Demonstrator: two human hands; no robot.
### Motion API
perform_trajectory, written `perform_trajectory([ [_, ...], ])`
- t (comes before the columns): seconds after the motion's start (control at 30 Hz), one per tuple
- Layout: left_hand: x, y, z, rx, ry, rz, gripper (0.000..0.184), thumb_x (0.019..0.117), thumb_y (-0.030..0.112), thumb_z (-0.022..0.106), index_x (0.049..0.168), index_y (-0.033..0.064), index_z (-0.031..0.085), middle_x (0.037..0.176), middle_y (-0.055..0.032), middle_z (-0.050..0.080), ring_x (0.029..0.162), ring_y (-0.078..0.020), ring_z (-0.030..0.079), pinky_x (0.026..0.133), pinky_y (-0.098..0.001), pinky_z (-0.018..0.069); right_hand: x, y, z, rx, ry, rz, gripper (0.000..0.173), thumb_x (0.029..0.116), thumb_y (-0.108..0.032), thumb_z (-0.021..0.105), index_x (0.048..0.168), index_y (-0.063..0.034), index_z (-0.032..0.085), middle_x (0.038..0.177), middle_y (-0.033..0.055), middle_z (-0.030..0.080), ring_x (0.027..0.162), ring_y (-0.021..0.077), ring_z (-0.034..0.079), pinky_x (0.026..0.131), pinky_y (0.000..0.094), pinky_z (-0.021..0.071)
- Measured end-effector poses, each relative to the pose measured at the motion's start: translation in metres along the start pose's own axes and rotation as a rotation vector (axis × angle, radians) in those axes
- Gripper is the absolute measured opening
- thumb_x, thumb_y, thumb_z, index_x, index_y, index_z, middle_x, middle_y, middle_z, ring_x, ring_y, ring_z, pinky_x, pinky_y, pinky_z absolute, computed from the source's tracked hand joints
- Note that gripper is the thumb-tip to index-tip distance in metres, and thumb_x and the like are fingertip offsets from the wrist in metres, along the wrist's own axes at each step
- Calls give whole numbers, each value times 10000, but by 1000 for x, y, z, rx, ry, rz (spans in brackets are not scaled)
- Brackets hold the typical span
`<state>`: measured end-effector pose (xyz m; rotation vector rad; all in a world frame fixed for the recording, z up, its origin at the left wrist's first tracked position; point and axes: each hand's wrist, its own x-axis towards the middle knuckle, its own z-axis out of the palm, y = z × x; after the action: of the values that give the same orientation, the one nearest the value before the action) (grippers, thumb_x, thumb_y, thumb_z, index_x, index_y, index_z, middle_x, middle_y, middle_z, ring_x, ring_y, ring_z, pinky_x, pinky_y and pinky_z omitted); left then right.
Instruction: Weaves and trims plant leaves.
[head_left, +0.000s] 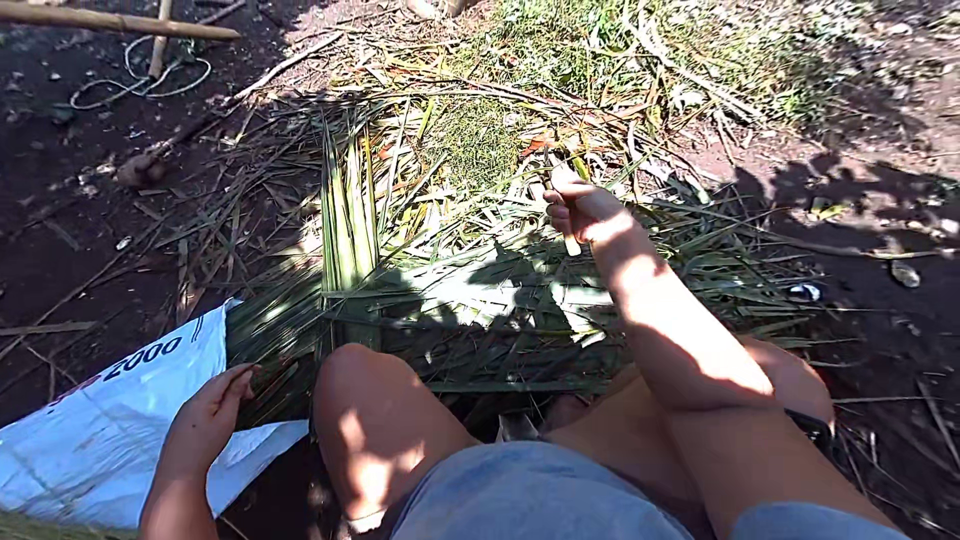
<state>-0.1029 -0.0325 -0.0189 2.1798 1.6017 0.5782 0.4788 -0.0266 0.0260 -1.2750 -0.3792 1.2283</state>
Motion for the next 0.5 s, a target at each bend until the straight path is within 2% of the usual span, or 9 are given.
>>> perform_trajectory([
  [0.13, -9, -57, -20, -9, -17, -220, 437, 1089, 260, 374, 1239, -41, 653, 919, -180, 676, 768, -253, 613, 756, -488, 494, 18, -18, -33, 46, 81, -39, 113, 1094, -275, 446, 1038, -207, 517, 702, -85, 555, 457, -22, 419, 401, 136, 358],
  [0.2, -24, -88, -33, -22, 14, -362, 429, 1101, 258, 367, 1263, -40, 630, 919, -167, 657, 752, -224, 581, 744, -464, 479, 26, -29, -57, 114, 143, -103, 103, 1104, -278, 439, 1100, -219, 523, 707, -90, 526, 478, -16, 436, 426, 136, 386],
  [0.27, -46, -115, -44, -51, 102, -453, 434, 1108, 262, 361, 1282, -56, 601, 878, -117, 626, 695, -130, 536, 695, -360, 476, 33, -42, -89, 157, 243, -162, 136, 1112, -258, 412, 1138, -204, 534, 688, -104, 511, 486, -21, 419, 449, 142, 376],
  [0.3, -55, -121, -47, -70, 161, -479, 433, 1109, 259, 357, 1284, -63, 588, 851, -83, 603, 660, -77, 511, 660, -299, 465, 37, -47, -107, 201, 311, -190, 135, 1103, -253, 413, 1058, -197, 527, 680, -103, 517, 490, -23, 429, 457, 142, 383],
  [0.33, -60, -118, -46, -94, 230, -502, 432, 1108, 261, 357, 1285, -66, 578, 834, -54, 582, 634, -37, 488, 632, -255, 449, 37, -50, -122, 267, 389, -229, 169, 1090, -242, 395, 984, -190, 515, 676, -100, 513, 497, -26, 437, 472, 138, 392],
  [0.37, -60, -108, -42, -110, 303, -523, 427, 1108, 264, 364, 1285, -59, 580, 823, -39, 574, 617, -21, 472, 613, -237, 435, 32, -50, -133, 355, 446, -292, 176, 1095, -245, 372, 977, -189, 490, 700, -97, 509, 537, -32, 475, 516, 130, 432],
  [0.4, -57, -91, -36, -126, 360, -540, 420, 1109, 260, 372, 1283, -57, 587, 823, -46, 579, 617, -32, 467, 610, -244, 426, 27, -47, -139, 456, 497, -362, 166, 1097, -254, 356, 1012, -174, 475, 751, -71, 517, 603, -12, 527, 582, 146, 482],
  [0.47, -43, -50, -19, -168, 386, -570, 409, 1108, 256, 378, 1300, -36, 591, 867, -70, 612, 651, -65, 497, 638, -275, 444, 20, -38, -131, 702, 536, -467, 213, 1115, -332, 356, 1203, -147, 415, 949, 19, 502, 779, 81, 574, 736, 242, 541],
  [0.5, -33, -26, -11, -212, 381, -581, 404, 1109, 245, 381, 1326, -32, 579, 912, -91, 631, 689, -90, 528, 669, -296, 460, 18, -32, -119, 722, 542, -468, 235, 1113, -361, 370, 1210, -152, 415, 949, 23, 506, 772, 91, 576, 730, 263, 546],
])
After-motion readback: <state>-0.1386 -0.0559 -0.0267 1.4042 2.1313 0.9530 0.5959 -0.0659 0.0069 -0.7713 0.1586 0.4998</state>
